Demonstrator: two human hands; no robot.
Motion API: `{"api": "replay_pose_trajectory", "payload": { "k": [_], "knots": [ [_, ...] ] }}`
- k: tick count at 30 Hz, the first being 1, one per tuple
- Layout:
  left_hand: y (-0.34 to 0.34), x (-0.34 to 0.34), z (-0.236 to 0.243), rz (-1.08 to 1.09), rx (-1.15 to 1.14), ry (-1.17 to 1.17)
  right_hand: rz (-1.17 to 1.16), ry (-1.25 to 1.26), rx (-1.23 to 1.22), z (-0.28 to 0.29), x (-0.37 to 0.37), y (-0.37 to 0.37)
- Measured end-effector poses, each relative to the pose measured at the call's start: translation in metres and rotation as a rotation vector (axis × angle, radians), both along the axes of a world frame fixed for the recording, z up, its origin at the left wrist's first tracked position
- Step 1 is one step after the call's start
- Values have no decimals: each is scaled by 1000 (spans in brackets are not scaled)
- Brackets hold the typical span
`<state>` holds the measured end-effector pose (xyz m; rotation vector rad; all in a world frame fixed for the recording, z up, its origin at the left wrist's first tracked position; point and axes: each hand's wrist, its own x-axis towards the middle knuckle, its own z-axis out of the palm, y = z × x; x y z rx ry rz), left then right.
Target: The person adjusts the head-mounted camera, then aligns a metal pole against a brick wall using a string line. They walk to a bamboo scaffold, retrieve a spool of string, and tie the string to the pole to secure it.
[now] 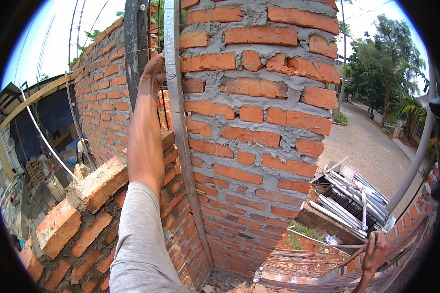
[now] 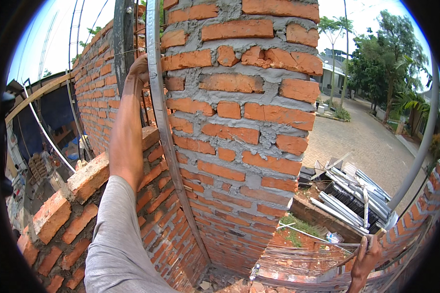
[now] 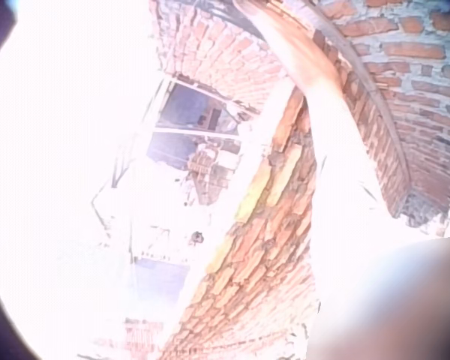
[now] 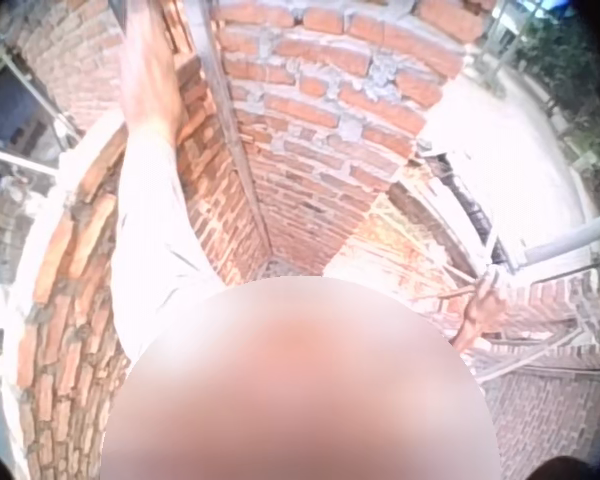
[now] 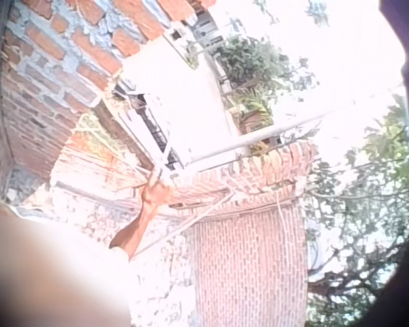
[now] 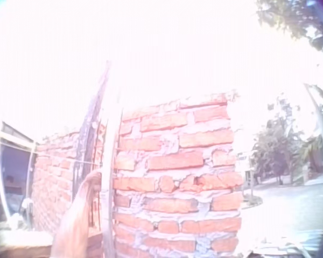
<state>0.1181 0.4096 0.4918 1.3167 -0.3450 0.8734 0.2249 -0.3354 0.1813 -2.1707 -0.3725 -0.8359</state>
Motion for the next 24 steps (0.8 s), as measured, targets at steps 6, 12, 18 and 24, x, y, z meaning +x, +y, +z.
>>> {"api": "replay_pose_trajectory", "payload": {
  "k": [6, 12, 18, 24],
  "knots": [
    [13, 11, -2, -179, -86, -39, -39, -41, -103, -8, 1, -5],
    [11, 16, 5, -117, -96, -49, -30, 113, -27, -7, -10, -12],
    [6, 14, 6, -62, -105, -40, -24, 78, -69, -12, -20, -29],
    [5, 13, -11, -15, -128, -29, -103, 149, -156, -27, -18, -44]
  ]
}}
